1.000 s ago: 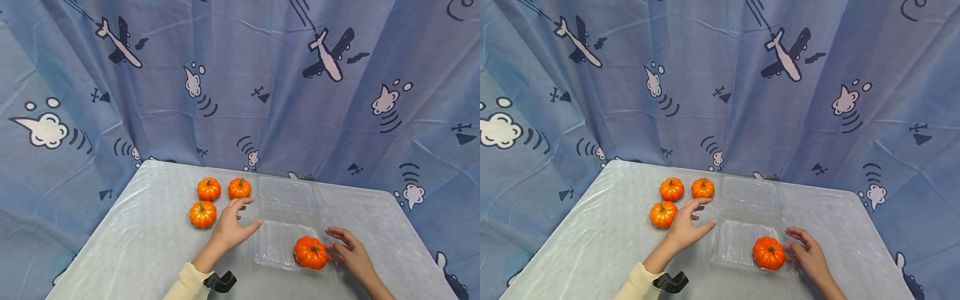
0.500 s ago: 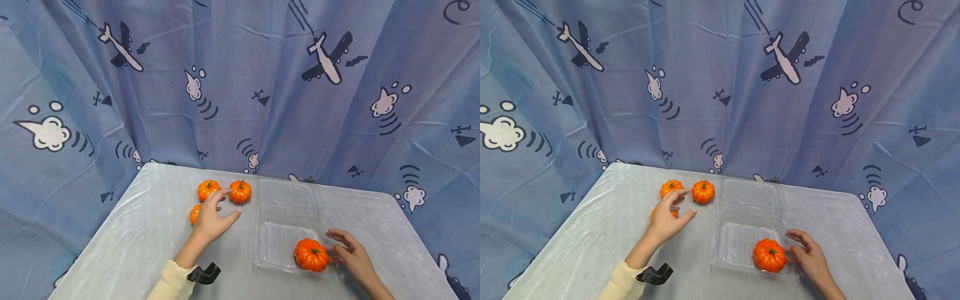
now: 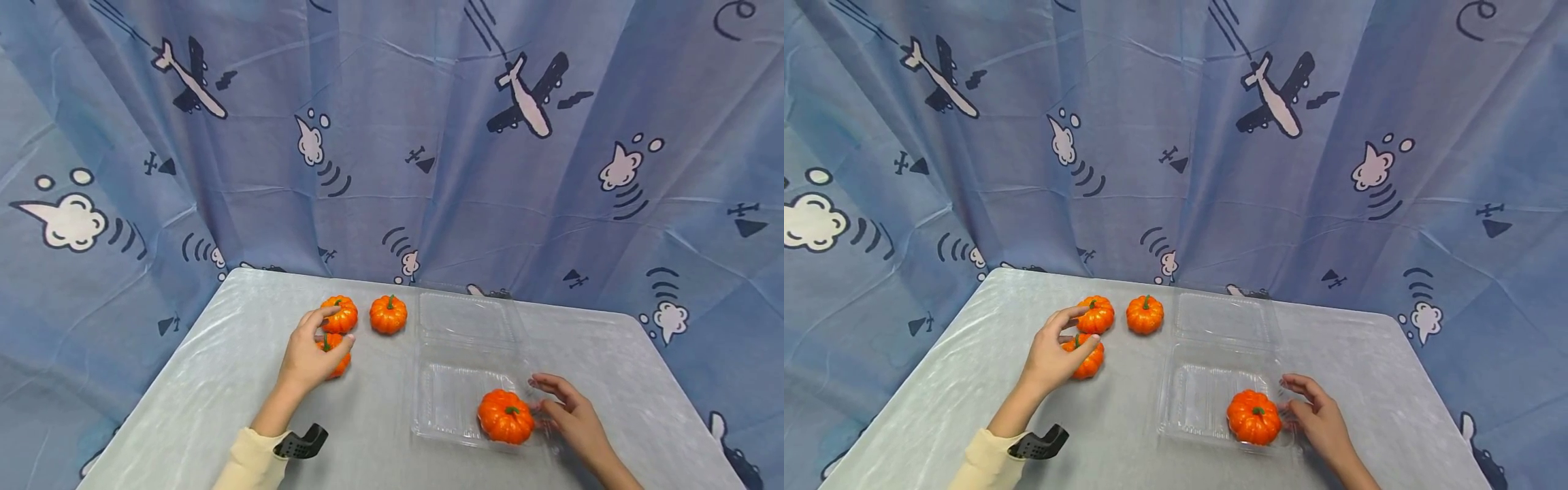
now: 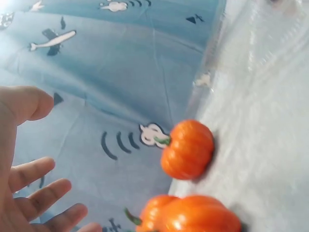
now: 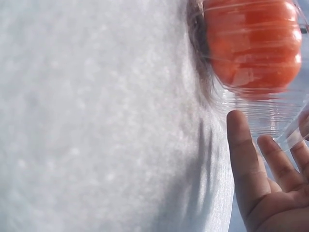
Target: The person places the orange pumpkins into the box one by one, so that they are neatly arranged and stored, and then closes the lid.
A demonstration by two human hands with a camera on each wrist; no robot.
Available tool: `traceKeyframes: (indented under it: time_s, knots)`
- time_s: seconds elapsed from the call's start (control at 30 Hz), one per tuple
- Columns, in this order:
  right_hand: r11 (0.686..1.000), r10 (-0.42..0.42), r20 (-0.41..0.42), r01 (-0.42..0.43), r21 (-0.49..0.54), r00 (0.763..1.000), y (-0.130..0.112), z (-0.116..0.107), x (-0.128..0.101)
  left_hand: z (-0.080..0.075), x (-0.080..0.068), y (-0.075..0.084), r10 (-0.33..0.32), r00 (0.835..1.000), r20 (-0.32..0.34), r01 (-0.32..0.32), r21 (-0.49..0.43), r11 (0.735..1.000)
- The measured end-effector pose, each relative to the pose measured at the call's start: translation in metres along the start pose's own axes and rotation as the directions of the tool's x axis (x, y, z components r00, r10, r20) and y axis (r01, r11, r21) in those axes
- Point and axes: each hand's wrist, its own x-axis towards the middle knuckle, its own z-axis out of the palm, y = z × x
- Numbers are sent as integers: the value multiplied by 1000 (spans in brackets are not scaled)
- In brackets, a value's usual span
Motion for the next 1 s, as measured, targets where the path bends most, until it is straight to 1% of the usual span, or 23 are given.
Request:
traceKeyframes:
  time_s: [0.17, 0.3, 0.53, 0.73, 1.0]
  knots:
    - [1000, 15, 0, -15, -5, 1000, 0, 0, 0, -2, -2, -17, -11, 1000, -5, 11, 30, 999]
    - [1000, 15, -1, -15, -12, 1000, 1, 1, 0, -2, -5, -29, -33, 999, -8, 33, 67, 997]
    - [1000, 24, -3, -24, -14, 1000, 1, 1, 0, -2, -9, -49, -63, 998, 4, 62, 79, 995]
    - [1000, 24, -8, -24, -19, 1000, 0, 1, 0, 1, -11, -59, -92, 996, 17, 91, 69, 993]
    - [999, 37, -13, -38, -25, 999, -3, 1, 0, 7, -14, -72, -175, 984, 33, 173, 58, 983]
